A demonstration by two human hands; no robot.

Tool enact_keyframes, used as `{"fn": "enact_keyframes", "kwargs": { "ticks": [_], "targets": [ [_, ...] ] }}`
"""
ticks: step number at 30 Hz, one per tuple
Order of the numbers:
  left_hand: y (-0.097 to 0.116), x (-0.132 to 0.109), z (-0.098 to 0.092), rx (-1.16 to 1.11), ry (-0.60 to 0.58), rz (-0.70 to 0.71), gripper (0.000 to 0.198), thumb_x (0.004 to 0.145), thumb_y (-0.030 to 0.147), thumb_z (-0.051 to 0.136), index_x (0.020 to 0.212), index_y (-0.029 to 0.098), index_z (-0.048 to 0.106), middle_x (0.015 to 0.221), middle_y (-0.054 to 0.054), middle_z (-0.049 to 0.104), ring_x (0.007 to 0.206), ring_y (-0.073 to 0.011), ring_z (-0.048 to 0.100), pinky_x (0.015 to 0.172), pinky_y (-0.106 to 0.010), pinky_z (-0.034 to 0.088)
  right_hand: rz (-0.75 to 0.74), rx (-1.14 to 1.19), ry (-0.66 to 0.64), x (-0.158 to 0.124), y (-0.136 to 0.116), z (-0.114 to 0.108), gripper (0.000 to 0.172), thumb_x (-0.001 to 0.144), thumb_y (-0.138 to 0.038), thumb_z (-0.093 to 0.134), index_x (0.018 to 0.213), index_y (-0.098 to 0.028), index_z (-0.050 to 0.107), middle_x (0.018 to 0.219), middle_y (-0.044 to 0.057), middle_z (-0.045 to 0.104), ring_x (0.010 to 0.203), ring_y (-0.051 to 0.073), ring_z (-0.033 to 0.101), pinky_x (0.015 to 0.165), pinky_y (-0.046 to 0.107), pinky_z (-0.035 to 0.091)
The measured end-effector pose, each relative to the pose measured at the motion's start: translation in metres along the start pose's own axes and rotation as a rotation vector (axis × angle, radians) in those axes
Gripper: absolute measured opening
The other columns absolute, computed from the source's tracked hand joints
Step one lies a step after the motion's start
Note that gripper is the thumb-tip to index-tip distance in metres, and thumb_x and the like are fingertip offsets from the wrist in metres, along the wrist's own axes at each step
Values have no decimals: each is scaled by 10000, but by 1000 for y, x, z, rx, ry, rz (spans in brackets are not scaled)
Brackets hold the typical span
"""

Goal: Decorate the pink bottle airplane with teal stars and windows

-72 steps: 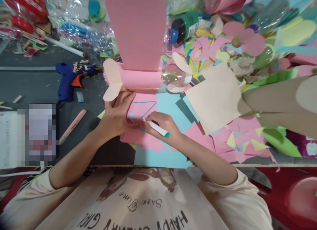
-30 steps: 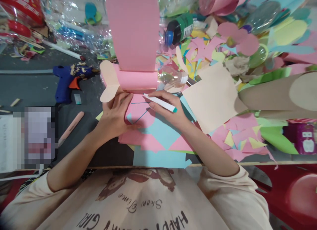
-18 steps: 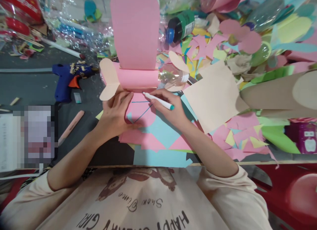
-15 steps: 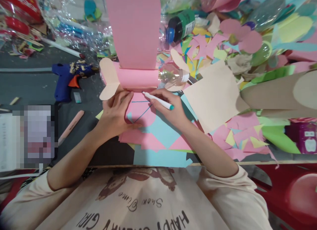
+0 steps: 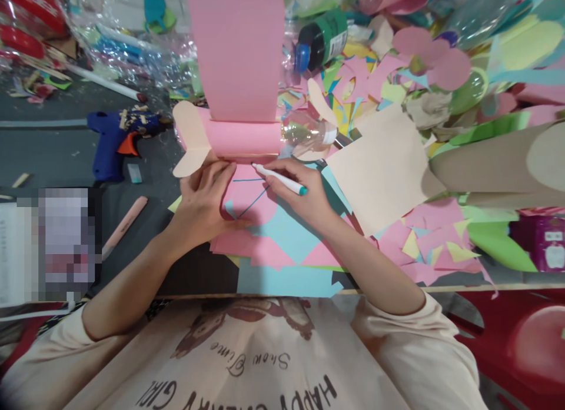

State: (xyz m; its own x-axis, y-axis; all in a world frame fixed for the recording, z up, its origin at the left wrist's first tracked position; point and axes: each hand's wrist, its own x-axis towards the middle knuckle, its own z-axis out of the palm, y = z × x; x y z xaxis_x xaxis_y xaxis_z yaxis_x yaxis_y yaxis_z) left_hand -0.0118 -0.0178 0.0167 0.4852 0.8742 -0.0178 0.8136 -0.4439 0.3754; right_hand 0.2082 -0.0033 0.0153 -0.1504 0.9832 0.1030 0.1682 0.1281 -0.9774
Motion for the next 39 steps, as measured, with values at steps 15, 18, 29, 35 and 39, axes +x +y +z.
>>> {"fn": "enact_keyframes", "kwargs": {
  "ticks": [15, 18, 29, 35, 39],
  "targets": [
    [0, 0, -1, 8, -13, -7, 948, 842, 711, 571, 1506, 79, 330, 1466, -279, 495, 1395, -399, 443, 1063, -499, 342, 16, -82, -21, -3, 0, -1, 100, 856, -208, 674, 922, -214, 749, 888, 21, 773, 814, 171, 719, 768, 318, 579],
    [1, 0, -2, 6, -24, -15, 942, 842, 686, 590, 1509, 74, 330, 1475, -285, 483, 1392, -410, 442, 1063, -508, 342, 6, -97, -35, -3, -2, -2, 93, 867, -247, 674, 910, -211, 748, 873, 23, 772, 793, 172, 712, 740, 313, 576],
    [0, 0, 0, -21, -17, -24, 929, 813, 605, 657, 1518, 99, 326, 1499, -255, 465, 1388, -421, 430, 1071, -519, 332, 28, -117, -89, -7, -8, 0, 173, 878, -354, 672, 870, -199, 747, 830, 35, 786, 729, 176, 714, 660, 294, 564],
    [0, 0, -1, -6, -34, -24, 960, 821, 682, 609, 1520, 93, 317, 1504, -263, 460, 1388, -415, 432, 1058, -509, 336, 11, -101, -113, -11, -11, 3, 156, 870, -329, 677, 833, -192, 740, 771, 35, 774, 687, 164, 699, 648, 277, 555],
    [1, 0, -1, -7, -36, -27, 916, 858, 684, 555, 1509, 80, 328, 1504, -268, 465, 1405, -400, 424, 1061, -500, 334, -3, -116, -150, -14, -12, 5, 191, 878, -351, 656, 805, -197, 740, 729, 27, 758, 655, 157, 672, 602, 269, 521]
  ]
}}
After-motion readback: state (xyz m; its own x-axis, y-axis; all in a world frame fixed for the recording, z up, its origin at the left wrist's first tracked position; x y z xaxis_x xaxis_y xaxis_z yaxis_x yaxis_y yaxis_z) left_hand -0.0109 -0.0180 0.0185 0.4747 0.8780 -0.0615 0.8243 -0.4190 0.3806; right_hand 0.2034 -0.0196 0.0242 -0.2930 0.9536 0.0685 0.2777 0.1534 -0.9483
